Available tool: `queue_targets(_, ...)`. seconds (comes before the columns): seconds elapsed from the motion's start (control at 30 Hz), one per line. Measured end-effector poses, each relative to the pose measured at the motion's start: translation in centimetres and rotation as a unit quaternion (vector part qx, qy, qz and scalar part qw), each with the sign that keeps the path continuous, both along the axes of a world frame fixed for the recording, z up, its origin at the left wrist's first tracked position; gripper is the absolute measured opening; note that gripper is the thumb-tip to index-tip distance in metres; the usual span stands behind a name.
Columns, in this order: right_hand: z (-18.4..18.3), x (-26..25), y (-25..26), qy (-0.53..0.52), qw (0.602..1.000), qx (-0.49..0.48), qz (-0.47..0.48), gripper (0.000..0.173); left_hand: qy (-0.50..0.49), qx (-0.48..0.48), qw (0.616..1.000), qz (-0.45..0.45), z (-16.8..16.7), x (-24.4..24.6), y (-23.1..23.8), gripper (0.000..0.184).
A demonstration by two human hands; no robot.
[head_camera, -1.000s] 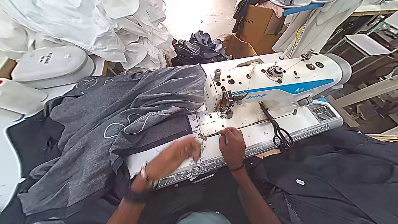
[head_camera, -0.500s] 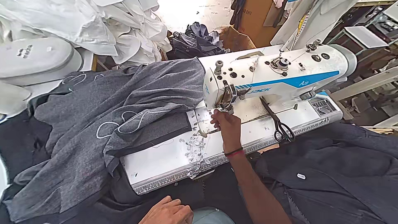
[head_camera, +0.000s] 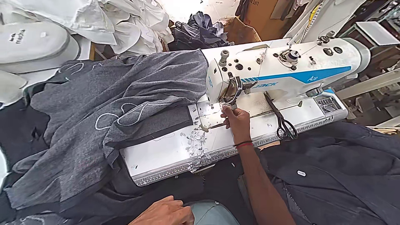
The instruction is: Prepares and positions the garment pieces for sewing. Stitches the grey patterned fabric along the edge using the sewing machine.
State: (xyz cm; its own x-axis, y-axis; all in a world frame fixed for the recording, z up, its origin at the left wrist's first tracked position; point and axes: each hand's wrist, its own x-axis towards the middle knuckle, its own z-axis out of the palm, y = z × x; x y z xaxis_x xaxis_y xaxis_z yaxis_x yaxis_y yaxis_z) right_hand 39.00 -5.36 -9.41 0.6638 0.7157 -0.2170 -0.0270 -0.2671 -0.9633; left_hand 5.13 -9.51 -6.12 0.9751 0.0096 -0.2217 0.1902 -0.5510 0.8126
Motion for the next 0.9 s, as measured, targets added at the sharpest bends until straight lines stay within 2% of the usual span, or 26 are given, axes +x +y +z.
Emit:
queue_targets(0.07,0.1,0.8,0.3,0.009,0.999,-0.041,0.011,0.028,-0.006,-0.003,1.0,-0.005,-0.1,0.5,0.1,0.019)
queue_targets(0.2,0.7,2.7,2.2,-0.085,0.988,-0.102,0.074,0.023,0.003,0.003,1.0,-0.027,0.2,1.6,0.6,0.017)
queue_targets(0.3,1.7,4.2,3.5,-0.09,0.967,-0.162,0.175,0.036,0.137,-0.002,0.988,-0.073,-0.1,0.2,0.2,0.015)
queue_targets(0.37,2.5,3.3,2.3,-0.024,0.962,-0.125,0.242,0.035,0.291,0.014,0.949,-0.123,-2.1,-1.4,-0.9,0.018)
queue_targets(0.43,2.3,1.6,1.2,0.148,0.943,-0.032,0.295,0.034,0.412,0.031,0.897,-0.158,-4.6,-2.7,-2.0,0.024)
queue_targets(0.5,1.7,-1.1,0.2,0.299,0.923,0.057,0.238,0.028,0.452,0.055,0.876,-0.159,-5.2,-2.6,-2.6,0.027)
queue_targets(0.53,1.8,-2.4,-0.4,0.315,0.924,0.068,0.203,0.028,0.414,0.073,0.896,-0.139,-4.4,-2.0,-2.4,0.024)
queue_targets(0.57,2.1,-3.1,-1.4,0.275,0.937,0.052,0.207,0.029,0.319,0.098,0.938,-0.09,-2.9,-1.3,-2.0,0.018)
queue_targets(0.6,2.6,-3.5,-2.7,0.184,0.949,0.017,0.255,0.031,0.164,0.14,0.976,-0.016,-1.3,-0.3,-1.4,0.014)
queue_targets(0.63,3.4,-3.5,-4.1,0.074,0.938,-0.021,0.338,0.032,0.02,0.18,0.982,0.058,0.3,1.5,-0.4,0.018)
queue_targets(0.7,5.8,-3.8,-7.3,-0.098,0.867,-0.045,0.487,0.03,-0.144,0.193,0.952,0.189,4.1,5.8,1.1,0.032)
queue_targets(0.77,8.5,-3.5,-10.4,-0.216,0.817,0.008,0.535,0.02,-0.201,0.206,0.937,0.197,6.4,8.7,2.6,0.05)
queue_targets(0.83,11.7,-2.2,-12.5,-0.251,0.809,0.021,0.531,0.019,-0.255,0.15,0.942,0.157,6.5,10.1,3.8,0.047)
queue_targets(0.9,14.5,0.1,-14.0,-0.203,0.839,0.015,0.504,0.025,-0.302,0.084,0.935,0.167,6.6,10.6,4.7,0.026)
